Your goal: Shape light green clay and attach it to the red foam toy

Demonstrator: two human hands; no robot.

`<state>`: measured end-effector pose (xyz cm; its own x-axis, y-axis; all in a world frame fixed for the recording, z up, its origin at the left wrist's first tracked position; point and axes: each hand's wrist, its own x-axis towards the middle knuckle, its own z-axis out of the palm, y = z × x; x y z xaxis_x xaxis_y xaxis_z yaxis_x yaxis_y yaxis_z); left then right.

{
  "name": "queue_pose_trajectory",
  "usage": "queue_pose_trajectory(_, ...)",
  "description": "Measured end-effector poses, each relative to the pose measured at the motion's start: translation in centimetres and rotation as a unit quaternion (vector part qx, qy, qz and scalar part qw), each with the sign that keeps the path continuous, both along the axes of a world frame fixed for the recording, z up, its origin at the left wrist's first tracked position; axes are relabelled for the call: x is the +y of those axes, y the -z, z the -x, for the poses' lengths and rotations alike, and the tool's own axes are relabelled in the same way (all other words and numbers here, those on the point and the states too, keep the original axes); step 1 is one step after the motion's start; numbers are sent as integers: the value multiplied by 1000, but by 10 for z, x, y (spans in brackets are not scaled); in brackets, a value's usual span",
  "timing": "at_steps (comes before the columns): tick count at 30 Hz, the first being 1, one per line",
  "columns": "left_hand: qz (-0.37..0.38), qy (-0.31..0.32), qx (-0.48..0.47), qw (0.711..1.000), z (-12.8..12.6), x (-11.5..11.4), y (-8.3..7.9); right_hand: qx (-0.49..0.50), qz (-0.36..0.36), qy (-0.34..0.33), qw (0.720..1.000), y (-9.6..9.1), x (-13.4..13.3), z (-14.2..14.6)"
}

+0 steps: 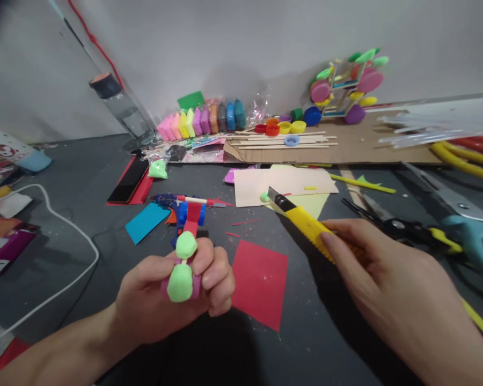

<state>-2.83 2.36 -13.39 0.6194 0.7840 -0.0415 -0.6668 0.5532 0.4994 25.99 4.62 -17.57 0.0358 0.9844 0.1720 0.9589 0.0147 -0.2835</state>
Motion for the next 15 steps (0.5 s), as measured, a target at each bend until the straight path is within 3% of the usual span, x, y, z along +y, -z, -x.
queue_pose_trajectory(9,-7,24,6,1000,-3,-2,7,77,-2,31,997,-25,6,12)
queue_pose_trajectory(15,-3,32,-10,999,-1,-1,4,-31,-24,16,999,-17,12,3)
